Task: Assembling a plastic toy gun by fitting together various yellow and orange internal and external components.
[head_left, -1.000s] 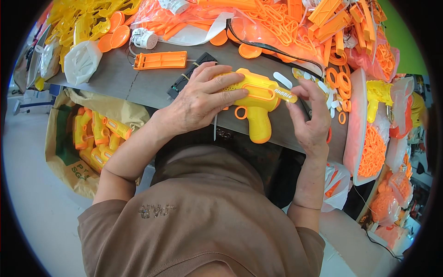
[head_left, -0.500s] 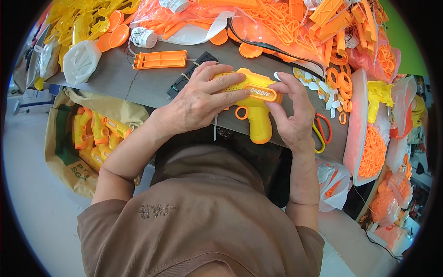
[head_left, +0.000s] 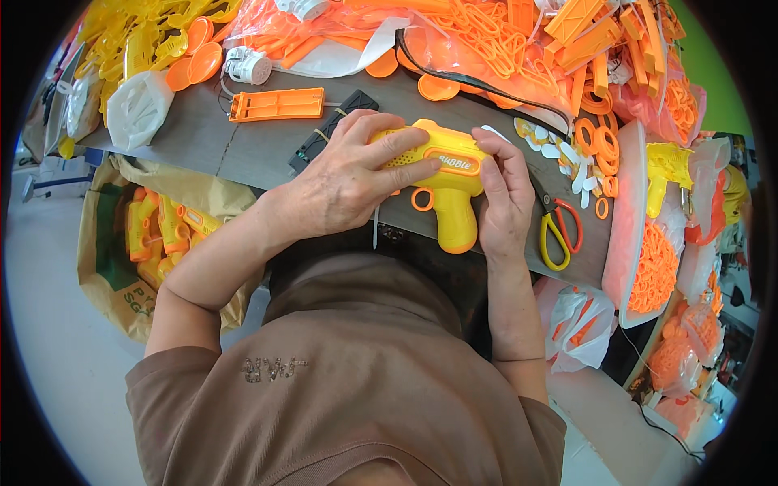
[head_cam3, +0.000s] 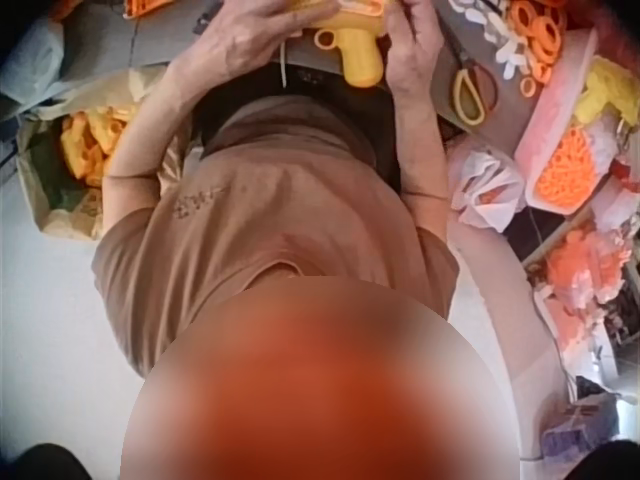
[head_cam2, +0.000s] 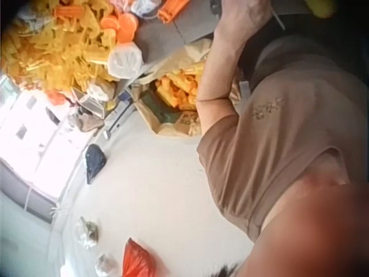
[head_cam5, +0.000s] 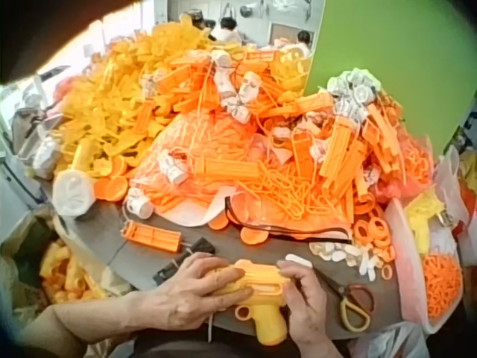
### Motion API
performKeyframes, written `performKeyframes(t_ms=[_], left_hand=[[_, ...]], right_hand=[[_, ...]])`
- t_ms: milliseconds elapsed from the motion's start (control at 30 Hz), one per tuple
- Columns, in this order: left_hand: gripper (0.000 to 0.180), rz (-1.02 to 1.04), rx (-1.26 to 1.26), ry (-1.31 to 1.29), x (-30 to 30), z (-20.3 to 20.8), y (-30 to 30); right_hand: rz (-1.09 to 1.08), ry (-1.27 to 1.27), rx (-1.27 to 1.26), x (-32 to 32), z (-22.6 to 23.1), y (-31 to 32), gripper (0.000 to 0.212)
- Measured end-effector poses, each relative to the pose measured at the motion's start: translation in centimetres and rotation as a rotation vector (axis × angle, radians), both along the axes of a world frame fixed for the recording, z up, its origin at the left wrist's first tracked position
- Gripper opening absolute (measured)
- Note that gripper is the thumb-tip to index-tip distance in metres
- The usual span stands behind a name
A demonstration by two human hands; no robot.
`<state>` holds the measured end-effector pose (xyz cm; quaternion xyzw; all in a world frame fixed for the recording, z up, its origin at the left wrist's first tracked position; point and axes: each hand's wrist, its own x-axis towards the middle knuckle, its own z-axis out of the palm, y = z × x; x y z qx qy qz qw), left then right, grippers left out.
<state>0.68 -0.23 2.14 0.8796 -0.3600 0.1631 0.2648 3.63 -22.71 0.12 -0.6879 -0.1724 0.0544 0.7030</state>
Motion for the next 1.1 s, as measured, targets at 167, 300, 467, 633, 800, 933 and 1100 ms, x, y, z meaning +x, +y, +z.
performKeyframes(t_ms=[167, 300, 467, 633, 800, 933, 1100], left_hand=[[0.055, 0.018, 0.006, 0.000, -0.1, 0.0, -0.1], [0.053, 0.022, -0.022, 0.008, 0.0, -0.1, -0.2], [0.053, 0.023, -0.043, -0.007, 0.1, -0.4, -0.2], [0.055, 0.024, -0.013, 0.008, 0.0, -0.3, -0.2], [0.058, 0.039, 0.033, 0.025, -0.1, 0.0, -0.4], [0.060, 0.037, 0.025, 0.018, -0.1, -0.1, -0.3], [0.058, 0.031, 0.013, 0.009, -0.1, -0.1, -0.5]], right_hand=[[-0.001, 0.152, 0.171, 0.0, -0.3, 0.4, 0.016], [0.036, -0.138, 0.022, -0.2, -0.7, 0.0, 0.017], [0.063, -0.211, -0.142, 0.4, -0.3, -0.2, 0.022], [0.017, -0.106, 0.002, 0.3, -0.4, 0.2, 0.026], [0.045, -0.125, 0.031, 0.0, -0.4, -0.2, 0.020], [0.021, -0.027, -0.013, 0.2, 0.0, -0.1, 0.017], [0.030, 0.099, 0.135, 0.5, 0.4, 0.5, 0.013]])
